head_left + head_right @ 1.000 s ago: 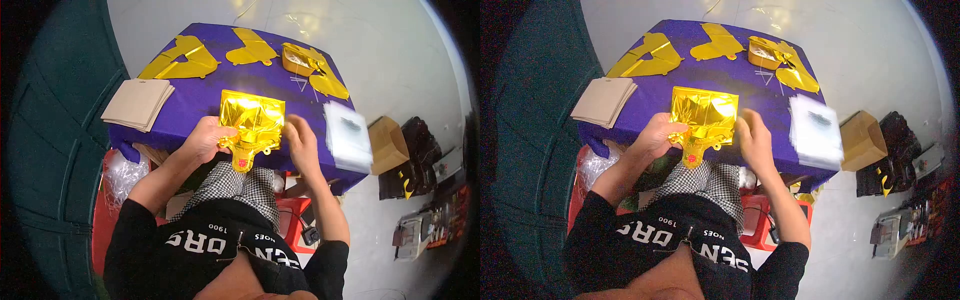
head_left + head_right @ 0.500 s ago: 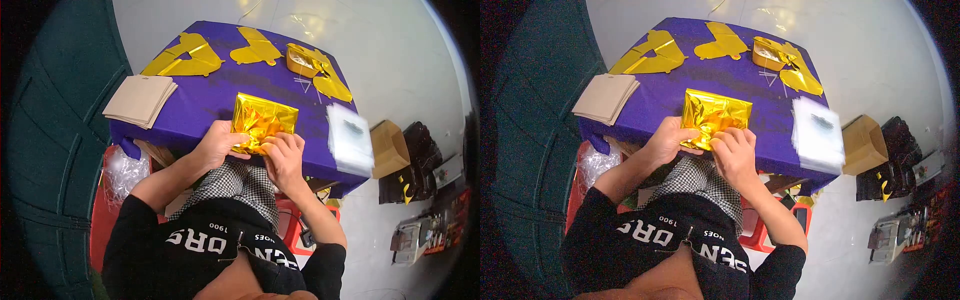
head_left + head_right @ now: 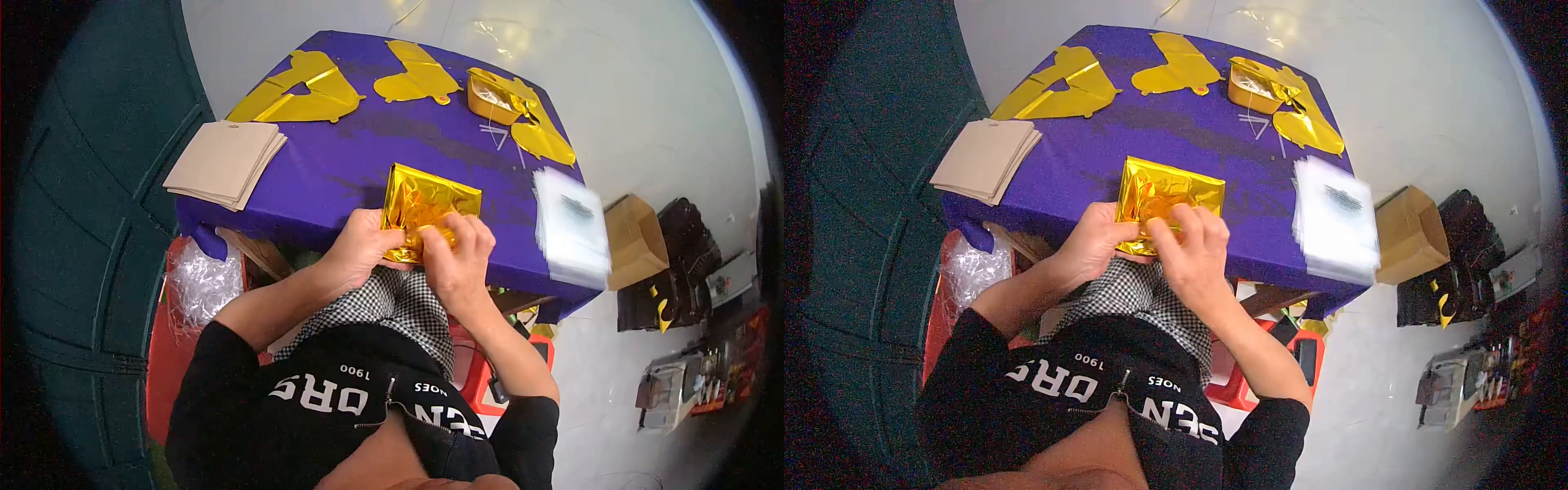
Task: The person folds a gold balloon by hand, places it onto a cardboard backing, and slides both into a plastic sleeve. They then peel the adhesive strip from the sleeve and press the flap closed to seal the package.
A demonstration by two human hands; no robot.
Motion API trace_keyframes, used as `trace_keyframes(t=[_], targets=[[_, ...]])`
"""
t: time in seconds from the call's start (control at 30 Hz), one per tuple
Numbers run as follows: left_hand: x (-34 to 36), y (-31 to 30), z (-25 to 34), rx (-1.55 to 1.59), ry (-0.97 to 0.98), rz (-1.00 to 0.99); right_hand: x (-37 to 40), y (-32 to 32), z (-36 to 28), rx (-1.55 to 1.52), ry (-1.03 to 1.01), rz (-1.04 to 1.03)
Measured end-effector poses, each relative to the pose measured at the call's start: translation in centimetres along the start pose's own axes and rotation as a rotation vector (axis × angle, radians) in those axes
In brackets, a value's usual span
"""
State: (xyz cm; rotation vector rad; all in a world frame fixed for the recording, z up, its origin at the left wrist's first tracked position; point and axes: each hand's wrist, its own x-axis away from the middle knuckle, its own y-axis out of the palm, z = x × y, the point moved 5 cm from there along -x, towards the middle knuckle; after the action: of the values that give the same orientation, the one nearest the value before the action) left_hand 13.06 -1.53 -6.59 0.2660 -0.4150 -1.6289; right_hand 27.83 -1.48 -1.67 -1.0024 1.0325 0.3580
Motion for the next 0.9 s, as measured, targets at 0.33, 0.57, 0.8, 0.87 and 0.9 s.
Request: trace_keyframes(t=[0.33, 0.57, 0.8, 0.87, 0.9], targets=[[-0.1, 0.4, 0.2, 0.049, 0.014, 0.042, 0.1, 0.2, -1.0, -0.129, -0.052, -0.350], [0.2, 1.0, 0.8, 0.046, -0.090, 0.073, 1.4, 0.3, -0.9, 0.073, -0.092, -0.432], [-0.4, 0.9, 0.2, 0.135, -0.185, 0.041, 1.2, 0.0, -0.3, 0.060, -0.147, -0.389], [-0.3, 1.1, 0.6, 0.146, -0.169, 0.017, 1.1, -0.1, 0.0, 0.035, -0.145, -0.396], [-0.2, 1.1, 0.9, 0.158, -0.162, 0.007, 0.8, 0.0, 0.3, 0.022, -0.142, -0.400]])
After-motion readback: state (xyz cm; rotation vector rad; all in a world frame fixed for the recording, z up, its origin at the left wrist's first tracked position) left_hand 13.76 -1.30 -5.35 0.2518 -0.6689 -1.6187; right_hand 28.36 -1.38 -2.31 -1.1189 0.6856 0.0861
